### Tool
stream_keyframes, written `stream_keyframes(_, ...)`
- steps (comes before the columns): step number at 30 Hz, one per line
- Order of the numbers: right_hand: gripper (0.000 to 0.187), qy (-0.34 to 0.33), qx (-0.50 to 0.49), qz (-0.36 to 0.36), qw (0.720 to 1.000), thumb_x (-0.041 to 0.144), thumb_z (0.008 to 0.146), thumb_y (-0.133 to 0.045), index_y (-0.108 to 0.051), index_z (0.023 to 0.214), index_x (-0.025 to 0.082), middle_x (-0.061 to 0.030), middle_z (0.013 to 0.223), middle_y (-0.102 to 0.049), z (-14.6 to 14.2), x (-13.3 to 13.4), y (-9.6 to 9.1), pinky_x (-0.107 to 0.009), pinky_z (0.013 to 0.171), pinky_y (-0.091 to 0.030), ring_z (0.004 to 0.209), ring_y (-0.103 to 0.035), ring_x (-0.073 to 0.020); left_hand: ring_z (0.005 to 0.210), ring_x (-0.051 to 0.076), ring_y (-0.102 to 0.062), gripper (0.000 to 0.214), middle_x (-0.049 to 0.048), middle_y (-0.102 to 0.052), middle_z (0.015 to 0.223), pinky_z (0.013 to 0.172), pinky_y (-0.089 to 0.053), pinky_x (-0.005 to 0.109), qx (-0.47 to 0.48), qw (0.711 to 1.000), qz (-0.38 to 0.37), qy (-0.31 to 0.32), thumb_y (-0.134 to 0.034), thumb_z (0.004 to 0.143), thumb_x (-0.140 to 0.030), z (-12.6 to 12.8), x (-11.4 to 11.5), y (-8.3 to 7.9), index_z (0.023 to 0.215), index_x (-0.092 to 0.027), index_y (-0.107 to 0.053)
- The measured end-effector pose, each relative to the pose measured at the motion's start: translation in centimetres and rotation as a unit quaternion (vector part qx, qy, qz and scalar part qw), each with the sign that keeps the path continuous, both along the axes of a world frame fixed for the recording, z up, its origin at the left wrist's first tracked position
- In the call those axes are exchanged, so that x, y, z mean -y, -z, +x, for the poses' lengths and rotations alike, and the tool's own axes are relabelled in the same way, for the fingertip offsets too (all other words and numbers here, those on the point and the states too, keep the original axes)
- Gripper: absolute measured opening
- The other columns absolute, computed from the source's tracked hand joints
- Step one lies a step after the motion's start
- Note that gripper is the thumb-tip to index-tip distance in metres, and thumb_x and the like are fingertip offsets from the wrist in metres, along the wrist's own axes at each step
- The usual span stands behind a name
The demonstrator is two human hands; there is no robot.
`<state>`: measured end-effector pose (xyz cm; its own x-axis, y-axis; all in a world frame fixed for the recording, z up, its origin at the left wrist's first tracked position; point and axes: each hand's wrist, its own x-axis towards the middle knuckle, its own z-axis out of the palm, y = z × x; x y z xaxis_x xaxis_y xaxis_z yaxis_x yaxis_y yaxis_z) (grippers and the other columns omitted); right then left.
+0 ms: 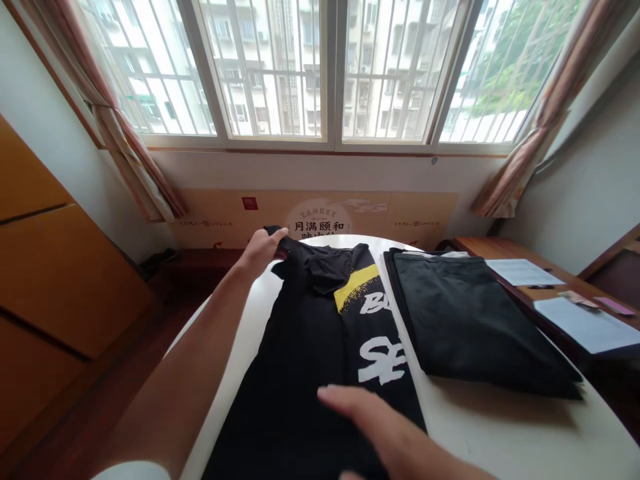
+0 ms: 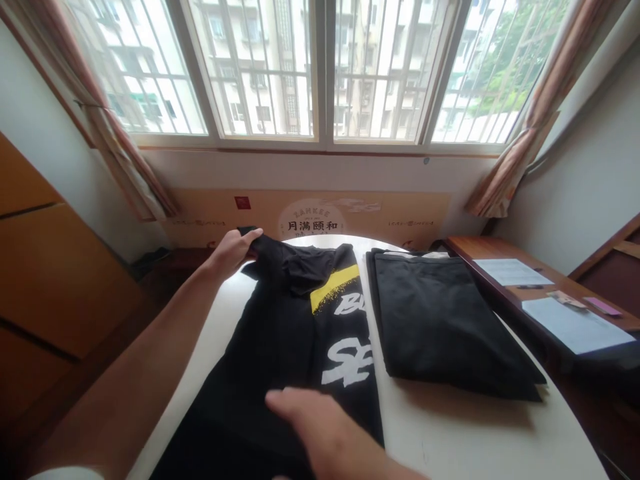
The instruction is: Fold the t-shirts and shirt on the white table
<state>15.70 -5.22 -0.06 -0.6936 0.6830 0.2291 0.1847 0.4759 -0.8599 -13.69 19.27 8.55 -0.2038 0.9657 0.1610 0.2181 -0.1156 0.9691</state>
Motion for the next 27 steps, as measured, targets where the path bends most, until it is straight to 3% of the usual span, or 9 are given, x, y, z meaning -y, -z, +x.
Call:
stream_keyframes(3,0.061,0.115,-0.05,-0.088,0.988,0.052,0.099,-0.066,-0.052,0.153,0.028,-0.0136,0.15,-0.061,-0.5,-6.2,-3.7,-0.05,0.118,-0.047,0.139,-0.059,-0.0291,0.059,0.019,-0.07,0.019,0.0055,-0.068,0.069,0.065,-0.061,0.034,0.086,0.987,-0.012,0.133,-0.059,0.098,-0.031,4.4,1.2,-0.3,0.088,-0.016,-0.057)
stream_keyframes(5,0.068,0.168,-0.093,-0.125,0.973,0.056,0.095,-0.07,-0.052,0.151,0.023,-0.0165,0.145,-0.063,-1.8,-11.1,-5.3,-0.048,0.111,-0.052,0.134,-0.062,-0.0303,0.067,0.02,-0.074,0.017,0.006,-0.071,0.075,0.074,-0.063,0.037,0.105,0.978,-0.015,0.178,-0.058,0.1,-0.031,6.5,1.7,0.3,0.091,-0.018,-0.053)
stream_keyframes(7,0.064,0.198,-0.103,-0.121,0.967,0.052,0.089,-0.078,-0.059,0.142,0.021,-0.015,0.137,-0.067,-3.6,-15.8,-5.8,-0.044,0.106,-0.056,0.128,-0.065,-0.03,0.076,0.02,-0.075,0.019,0.0042,-0.071,0.081,0.083,-0.062,0.038,0.089,0.978,0.0,0.188,-0.059,0.1,-0.034,7.5,1.8,1.2,0.091,-0.02,-0.05)
stream_keyframes(11,0.022,0.203,-0.106,-0.137,0.964,0.027,0.089,-0.076,-0.071,0.107,0.017,-0.0063,0.098,-0.074,-6.7,-22.2,-5.0,-0.034,0.078,-0.064,0.088,-0.073,-0.0221,0.092,0.021,-0.072,0.019,0.0039,-0.07,0.09,0.091,-0.058,0.037,-0.021,0.981,0.085,0.172,-0.06,0.096,-0.037,6.8,1.1,2.5,0.09,-0.02,-0.055)
stream_keyframes(13,0.003,0.269,-0.095,-0.164,0.944,0.018,0.089,-0.068,-0.069,0.091,0.016,-0.0027,0.077,-0.068,-7.5,-24.1,-4.6,-0.031,0.065,-0.063,0.068,-0.068,-0.018,0.098,0.022,-0.07,0.019,0.0058,-0.072,0.097,0.093,-0.055,0.036,-0.043,0.975,0.106,0.188,-0.057,0.095,-0.038,6.0,0.7,2.6,0.094,-0.019,-0.059)
stream_keyframes(15,0.007,0.329,-0.079,-0.172,0.925,0.014,0.089,-0.063,-0.065,0.083,0.016,-0.0009,0.065,-0.061,-7.7,-25.8,-4.6,-0.031,0.058,-0.061,0.058,-0.063,-0.0163,0.103,0.022,-0.07,0.021,0.0082,-0.074,0.105,0.096,-0.054,0.035,-0.05,0.972,0.104,0.205,-0.053,0.095,-0.036,5.4,0.6,2.5,0.101,-0.017,-0.062)
stream_keyframes(19,0.008,0.39,-0.071,-0.175,0.901,0.017,0.092,-0.056,-0.064,0.091,0.016,-0.0038,0.076,-0.064,-6.5,-28.9,-4.9,-0.031,0.056,-0.06,0.063,-0.065,-0.0179,0.102,0.025,-0.071,0.029,0.0116,-0.076,0.111,0.089,-0.055,0.035,-0.171,0.966,0.067,0.184,-0.057,0.09,-0.032,5.0,1.1,2.3,0.111,-0.016,-0.067)
stream_keyframes(23,0.012,0.447,-0.03,-0.186,0.875,0.025,0.094,-0.059,-0.063,0.1,0.016,-0.006,0.082,-0.067,-4.5,-30.6,-3.5,-0.029,0.057,-0.056,0.069,-0.065,-0.0194,0.072,0.024,-0.069,0.017,0.006,-0.076,0.078,0.068,-0.053,0.033,-0.339,0.907,-0.007,0.25,-0.067,0.08,-0.037,5.3,2.0,3.1,0.08,-0.021,-0.073)
stream_keyframes(27,0.019,0.441,0.032,-0.211,0.872,0.022,0.083,-0.074,-0.064,0.096,0.015,-0.0052,0.077,-0.067,-3.2,-30.8,-0.9,-0.028,0.058,-0.052,0.069,-0.064,-0.0199,0.052,0.022,-0.059,0.039,0.0051,-0.062,0.05,0.061,-0.05,0.035,-0.447,0.83,-0.091,0.322,-0.073,0.075,-0.048,7.3,4.0,4.2,0.048,-0.023,-0.059)
